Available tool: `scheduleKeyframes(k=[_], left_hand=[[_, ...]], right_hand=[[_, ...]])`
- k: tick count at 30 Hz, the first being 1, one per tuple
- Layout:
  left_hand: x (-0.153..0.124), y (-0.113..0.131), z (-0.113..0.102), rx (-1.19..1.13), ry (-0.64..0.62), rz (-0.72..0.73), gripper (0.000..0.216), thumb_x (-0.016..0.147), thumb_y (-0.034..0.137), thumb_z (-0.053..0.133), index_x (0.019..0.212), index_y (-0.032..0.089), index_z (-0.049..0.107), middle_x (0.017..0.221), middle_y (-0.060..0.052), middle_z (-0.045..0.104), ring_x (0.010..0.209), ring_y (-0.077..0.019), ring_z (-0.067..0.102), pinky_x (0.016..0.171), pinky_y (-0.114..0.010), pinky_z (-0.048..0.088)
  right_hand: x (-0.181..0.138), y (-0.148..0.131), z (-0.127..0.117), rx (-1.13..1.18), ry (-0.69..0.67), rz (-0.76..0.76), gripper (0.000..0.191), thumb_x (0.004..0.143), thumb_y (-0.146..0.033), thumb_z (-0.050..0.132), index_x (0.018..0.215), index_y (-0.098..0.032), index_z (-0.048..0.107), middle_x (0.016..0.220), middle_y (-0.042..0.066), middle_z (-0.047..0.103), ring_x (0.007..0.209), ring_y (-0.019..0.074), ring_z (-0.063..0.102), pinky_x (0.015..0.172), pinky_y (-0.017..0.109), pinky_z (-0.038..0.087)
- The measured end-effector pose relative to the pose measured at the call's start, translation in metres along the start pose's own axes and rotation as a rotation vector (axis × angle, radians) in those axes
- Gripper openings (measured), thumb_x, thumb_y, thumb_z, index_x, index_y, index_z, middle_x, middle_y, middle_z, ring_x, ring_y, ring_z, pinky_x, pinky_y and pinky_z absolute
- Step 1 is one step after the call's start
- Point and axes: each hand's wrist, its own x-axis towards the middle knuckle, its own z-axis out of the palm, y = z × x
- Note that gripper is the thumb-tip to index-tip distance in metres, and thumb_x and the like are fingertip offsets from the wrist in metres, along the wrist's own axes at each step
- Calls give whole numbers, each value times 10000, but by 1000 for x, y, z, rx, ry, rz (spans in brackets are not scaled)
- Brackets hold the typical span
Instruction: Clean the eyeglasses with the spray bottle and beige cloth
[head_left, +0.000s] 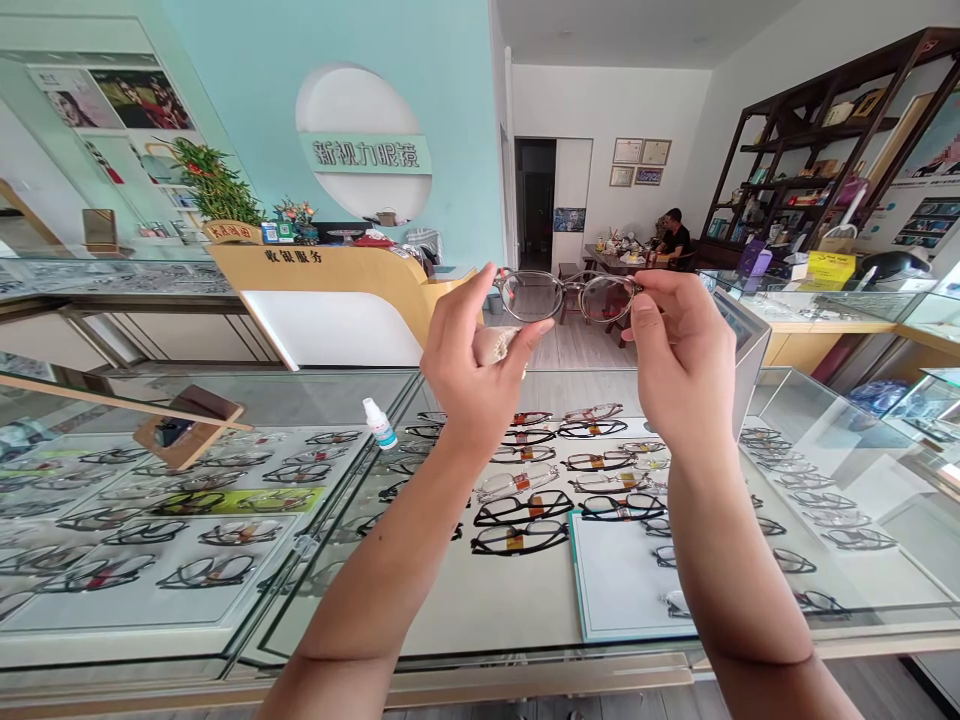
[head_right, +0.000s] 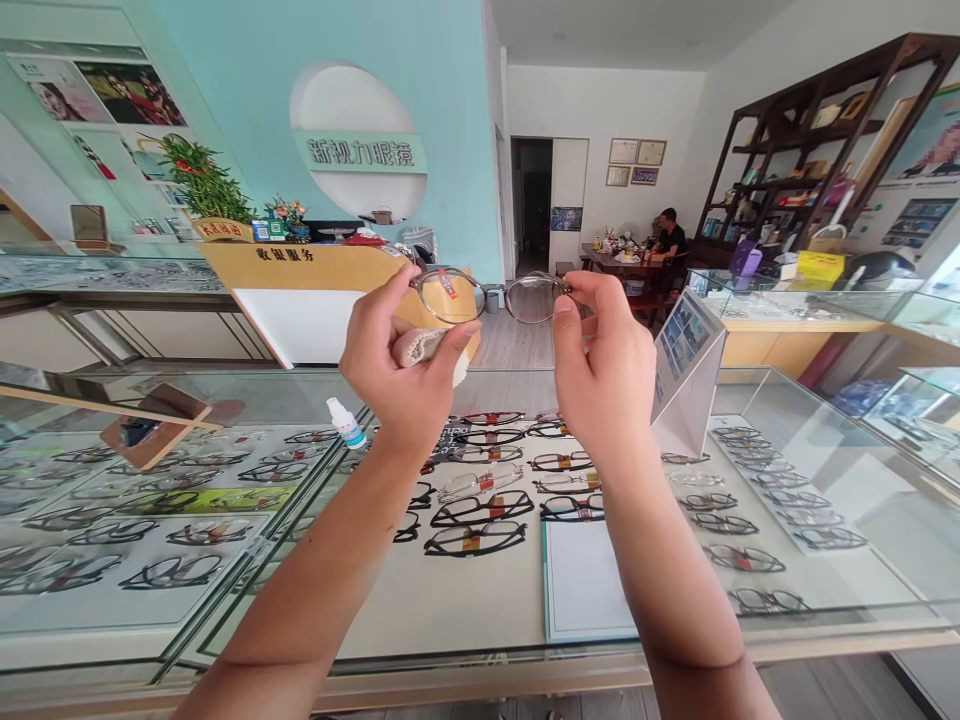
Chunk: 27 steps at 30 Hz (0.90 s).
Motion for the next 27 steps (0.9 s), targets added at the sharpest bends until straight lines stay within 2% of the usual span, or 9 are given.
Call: scheduleKeyframes(k=[5, 11, 17, 22, 27], left_hand=[[0, 0, 1, 27, 14, -68, 652, 967, 581, 907, 1539, 346, 698, 1515, -91, 790, 919, -195, 747, 758, -376, 596], [1, -3, 4, -27, -1, -136, 634, 965, 602, 903, 1517, 356, 713, 1492, -84, 794, 1155, -248, 795, 805, -370, 619], [-1, -3, 5, 1, 6, -114, 644, 974, 583, 895, 1537, 335, 706, 1306, -74, 820, 1273, -306, 795, 851, -386, 627], [0, -3, 4, -78, -30, -139, 670, 972, 602, 888, 1563, 364, 680, 1395, -67, 812, 1154, -268, 799, 923, -434, 649], [1, -2, 2, -121, -17, -190, 682, 957, 646, 889, 1552, 393, 673, 1598, -74, 760, 916, -208, 745, 808, -431, 630]], right_hand=[[3, 3, 4, 93, 36, -6, 342, 1148, -547, 597, 1326, -301, 755, 1204, 85, 826, 909, 230, 765, 860, 436, 660], [7, -4, 3, 123, 57, 39, 301, 1138, -522, 623, 1197, -268, 773, 1163, 83, 817, 949, 217, 756, 853, 387, 625], [7, -3, 3, 144, 34, 77, 296, 1147, -537, 614, 1200, -284, 759, 1160, 74, 810, 1054, 228, 772, 764, 336, 590], [8, -4, 2, 166, 16, 69, 262, 1151, -504, 620, 1178, -281, 755, 1119, 70, 798, 1051, 223, 770, 796, 342, 607], [9, -6, 0, 219, -19, 45, 235, 1150, -463, 626, 1219, -286, 764, 1192, 78, 800, 1039, 228, 781, 883, 405, 640]])
